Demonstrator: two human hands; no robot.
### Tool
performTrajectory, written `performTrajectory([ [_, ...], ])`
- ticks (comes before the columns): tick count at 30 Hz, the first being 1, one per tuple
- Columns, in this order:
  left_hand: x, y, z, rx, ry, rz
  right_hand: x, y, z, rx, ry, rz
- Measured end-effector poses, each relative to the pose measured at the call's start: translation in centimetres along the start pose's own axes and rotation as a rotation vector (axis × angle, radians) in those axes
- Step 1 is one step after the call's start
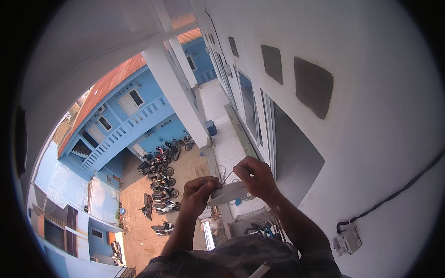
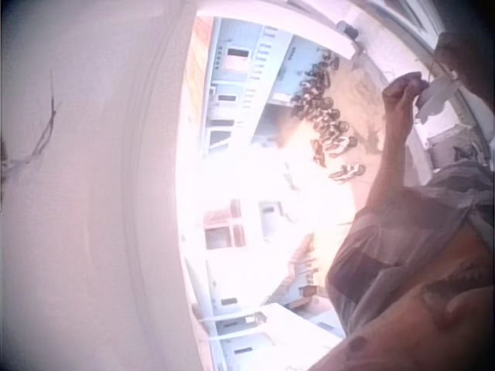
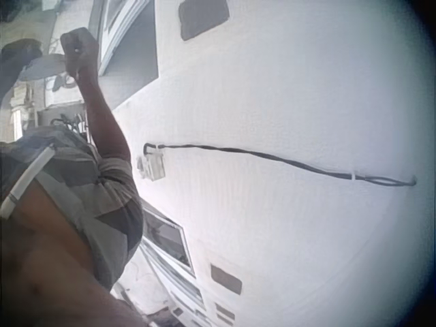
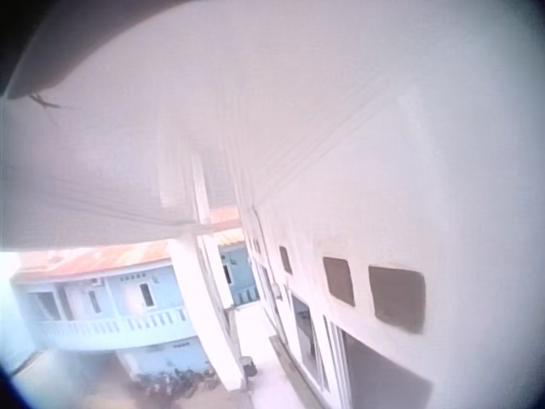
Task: The person strips the outer sheathing and inner insulation from electrical wires protruding from a ceiling hole using pliers. They then twist the exposed copper strands and connect them to the terminals of a white circular light fixture.
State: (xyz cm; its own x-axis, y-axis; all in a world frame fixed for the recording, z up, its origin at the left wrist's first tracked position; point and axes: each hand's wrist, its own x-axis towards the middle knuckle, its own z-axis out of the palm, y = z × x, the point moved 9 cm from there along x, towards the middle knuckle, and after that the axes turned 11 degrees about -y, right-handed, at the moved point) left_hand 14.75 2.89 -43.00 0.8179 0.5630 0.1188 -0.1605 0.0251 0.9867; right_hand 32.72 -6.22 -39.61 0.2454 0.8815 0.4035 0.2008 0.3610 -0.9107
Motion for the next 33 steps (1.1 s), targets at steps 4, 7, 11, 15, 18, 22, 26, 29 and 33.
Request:
performTrajectory([
  [4,1.3,3.2,2.1,0.032,-0.160,0.042,2.2,-6.5,2.1,-0.134,-0.043,-0.222],
  [7,2.2,7.3,2.2,0.070,-0.156,0.072,4.4,-9.7,2.4,-0.080,-0.061,-0.252],
  [11,2.6,15.5,1.9,0.193,-0.238,0.338,7.8,-13.7,3.2,0.005,-0.132,-0.287],
  [15,1.4,23.9,2.5,0.321,-0.272,0.458,9.7,-20.7,4.3,0.080,-0.167,-0.517],
  [18,0.1,29.0,2.0,0.430,-0.248,0.543,10.1,-26.2,5.3,0.015,-0.163,-0.688],
  [22,-4.2,36.7,2.8,0.715,0.058,0.703,10.6,-31.6,6.1,-0.109,-0.226,-0.795],
  [26,-8.6,43.6,3.9,1.229,0.226,0.964,11.8,-36.2,6.9,-0.108,-0.262,-0.877],
  [29,-10.7,47.2,4.9,1.549,0.402,1.034,13.2,-38.7,7.2,-0.093,-0.207,-0.924],
  [33,-13.0,49.4,8.2,1.807,0.533,1.131,13.3,-41.6,7.5,-0.078,-0.137,-1.052],
])
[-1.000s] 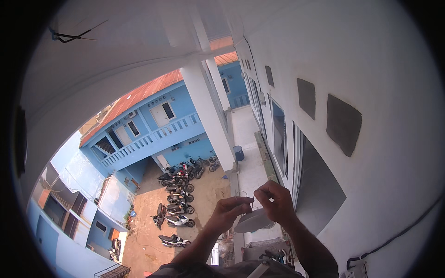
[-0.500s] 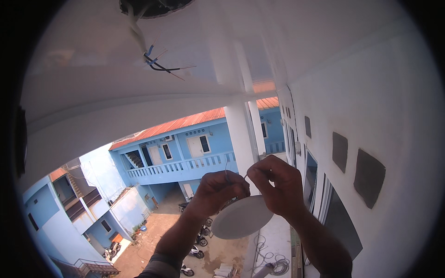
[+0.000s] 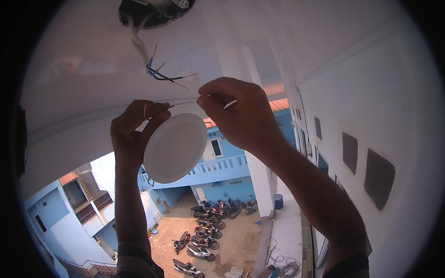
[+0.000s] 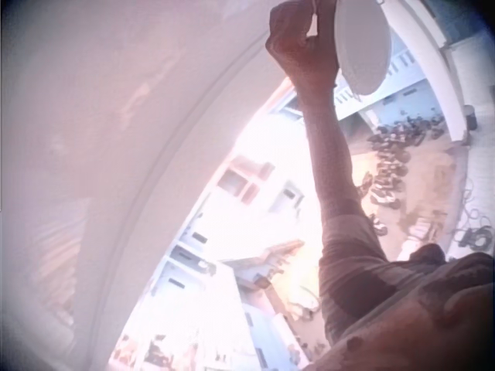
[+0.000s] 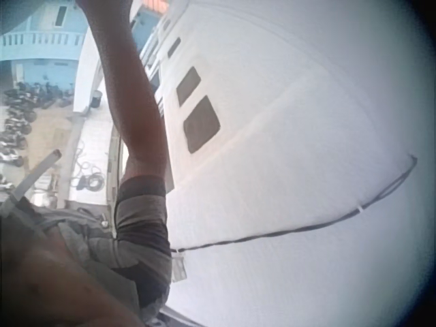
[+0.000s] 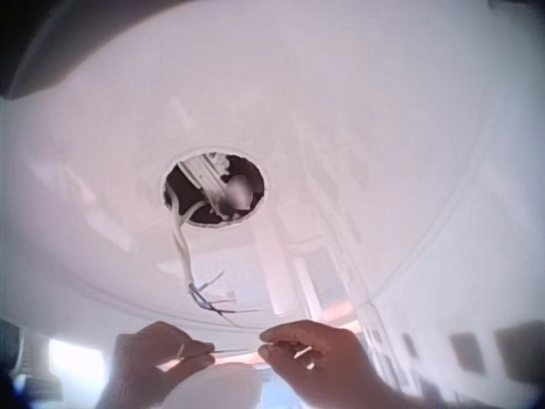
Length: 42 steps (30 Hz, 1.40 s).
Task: The person strips the outer sheathing and inner insulation from electrical wires protruding from a ceiling hole using pliers. They then twist the exposed copper strands and connect them to the terminals of a white circular light fixture.
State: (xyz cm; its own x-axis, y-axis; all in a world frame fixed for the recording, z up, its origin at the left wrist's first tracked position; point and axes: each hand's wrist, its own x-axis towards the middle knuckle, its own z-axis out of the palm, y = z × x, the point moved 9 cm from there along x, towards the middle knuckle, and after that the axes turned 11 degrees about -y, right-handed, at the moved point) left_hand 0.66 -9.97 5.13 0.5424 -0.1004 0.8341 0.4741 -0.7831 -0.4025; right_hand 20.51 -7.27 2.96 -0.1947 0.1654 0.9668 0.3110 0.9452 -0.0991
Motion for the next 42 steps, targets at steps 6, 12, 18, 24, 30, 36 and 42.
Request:
performTrajectory([
  [6,1.7,2.4,-1.4,0.379,0.068,0.249,2.1,0.0,1.1,-0.087,0.060,-0.126],
  [12,1.6,3.6,-1.4,0.575,0.111,0.336,2.8,-0.2,0.8,-0.155,0.055,-0.070],
  [18,1.5,3.0,-0.4,0.612,0.100,0.372,3.5,0.4,1.6,-0.197,-0.019,-0.039],
  [24,1.7,2.6,-0.3,0.617,0.089,0.364,3.7,-0.2,1.4,-0.125,-0.001,-0.142],
  [30,2.2,3.0,0.8,0.661,0.038,0.396,3.6,-1.5,-1.8,-0.184,0.155,-0.261],
  [36,3.5,3.6,1.7,0.664,0.047,0.399,5.7,0.6,-3.3,0.004,0.139,-0.201],
  [42,3.7,4.3,1.3,0.643,0.063,0.413,5.3,0.5,-2.4,0.192,0.036,-0.067],
])
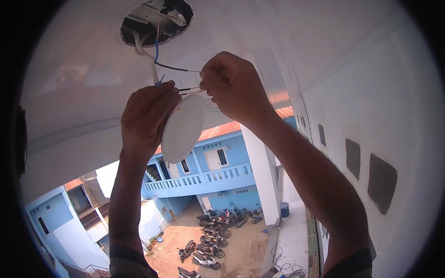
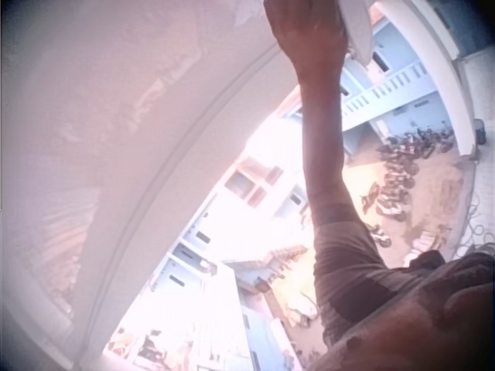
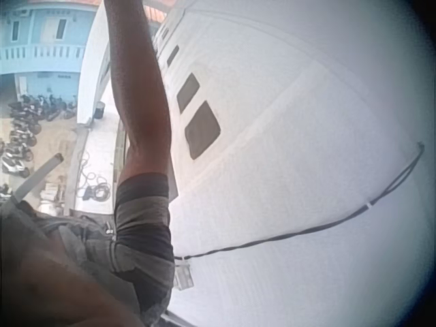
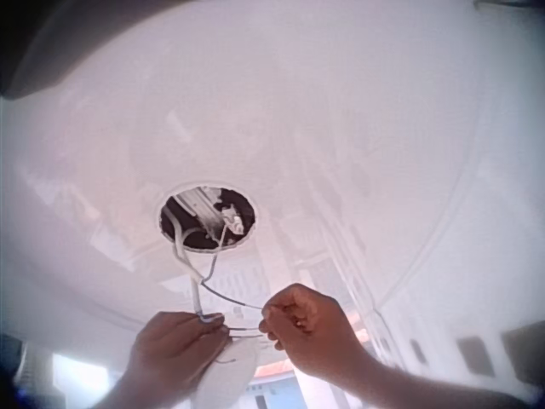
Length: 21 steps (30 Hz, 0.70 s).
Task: The person strips the outer sheathing and inner insulation from electrical wires protruding from a ceiling hole using pliers. They then twist the exposed copper strands and connect them to the terminals of a white circular light fixture.
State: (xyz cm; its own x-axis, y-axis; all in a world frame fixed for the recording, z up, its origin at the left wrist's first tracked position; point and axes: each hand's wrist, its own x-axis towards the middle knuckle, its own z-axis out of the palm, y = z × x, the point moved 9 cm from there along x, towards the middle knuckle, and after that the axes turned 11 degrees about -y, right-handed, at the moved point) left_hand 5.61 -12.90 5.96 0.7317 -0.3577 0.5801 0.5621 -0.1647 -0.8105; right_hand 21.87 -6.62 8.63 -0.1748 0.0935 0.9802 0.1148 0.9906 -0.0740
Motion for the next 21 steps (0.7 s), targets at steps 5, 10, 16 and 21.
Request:
performTrajectory([
  [5,0.2,0.4,-0.1,-0.064,0.017,-0.019,-0.6,-0.8,0.8,-0.013,-0.044,-0.018],
  [10,0.2,0.0,-0.1,-0.101,-0.017,-0.042,-1.2,-1.4,0.8,-0.054,-0.044,-0.046],
  [16,0.3,0.2,-0.4,-0.106,0.046,-0.046,-3.9,-4.4,1.6,-0.482,0.060,-0.455],
  [21,0.0,0.1,-0.1,-0.079,0.041,-0.047,-2.9,-3.9,1.9,-0.447,-0.047,-0.362],
])
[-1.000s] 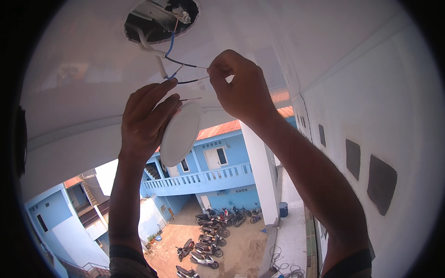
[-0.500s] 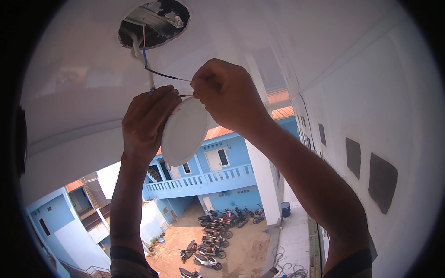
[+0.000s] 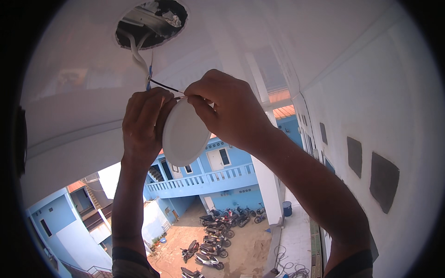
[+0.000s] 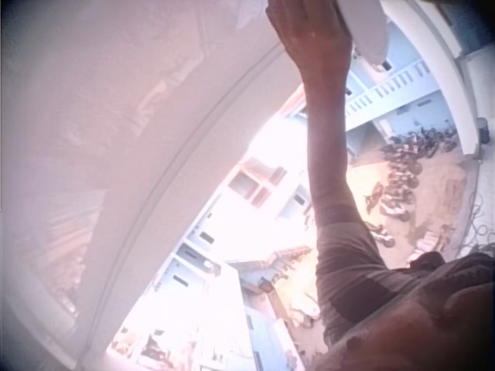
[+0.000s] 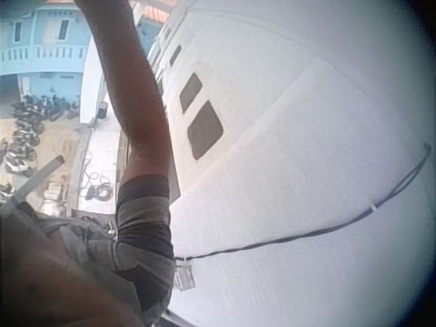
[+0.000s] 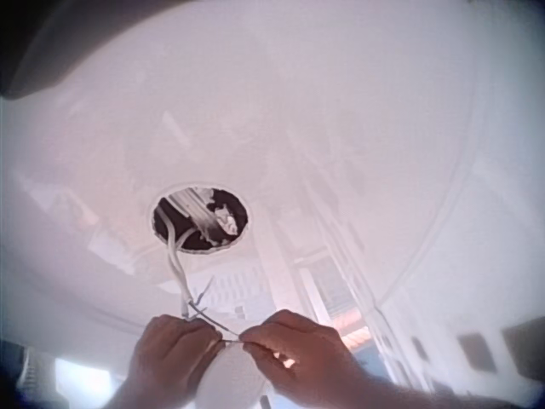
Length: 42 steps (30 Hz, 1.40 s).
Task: The person strips the outer sheathing and inner insulation from electrical wires protruding from a ceiling hole using pliers. They then twist the exposed copper strands and connect them to the terminals of a white circular light fixture.
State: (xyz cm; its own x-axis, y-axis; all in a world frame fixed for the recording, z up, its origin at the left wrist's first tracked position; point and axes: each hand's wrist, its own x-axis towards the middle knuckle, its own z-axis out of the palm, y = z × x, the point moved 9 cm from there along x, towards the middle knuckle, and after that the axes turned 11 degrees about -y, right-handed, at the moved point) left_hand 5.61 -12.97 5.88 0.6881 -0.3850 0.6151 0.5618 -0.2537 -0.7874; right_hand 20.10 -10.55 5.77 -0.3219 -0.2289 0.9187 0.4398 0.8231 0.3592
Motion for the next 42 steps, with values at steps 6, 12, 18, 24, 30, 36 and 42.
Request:
performTrajectory([
  [6,0.2,0.3,-0.3,-0.059,-0.027,0.031,1.6,1.2,-0.4,0.150,-0.276,0.369],
  [12,0.6,0.6,-0.4,-0.094,-0.012,0.040,1.3,2.9,-0.4,0.405,-0.349,0.583],
  [18,1.2,0.9,-0.5,-0.139,0.030,0.081,1.0,3.1,-0.8,0.475,-0.321,0.595],
  [24,1.1,0.6,0.5,-0.233,0.045,0.032,1.9,2.3,-1.5,0.382,-0.304,0.619],
  [30,0.3,-0.2,0.7,-0.300,0.158,-0.073,1.8,3.3,-1.6,0.593,-0.384,0.661],
  [36,0.7,-0.4,1.0,-0.484,0.255,-0.110,2.1,4.7,-1.6,0.732,-0.412,0.658],
  [42,0.5,-0.8,0.3,-0.518,0.315,-0.198,1.3,4.0,-1.5,0.682,-0.259,0.575],
])
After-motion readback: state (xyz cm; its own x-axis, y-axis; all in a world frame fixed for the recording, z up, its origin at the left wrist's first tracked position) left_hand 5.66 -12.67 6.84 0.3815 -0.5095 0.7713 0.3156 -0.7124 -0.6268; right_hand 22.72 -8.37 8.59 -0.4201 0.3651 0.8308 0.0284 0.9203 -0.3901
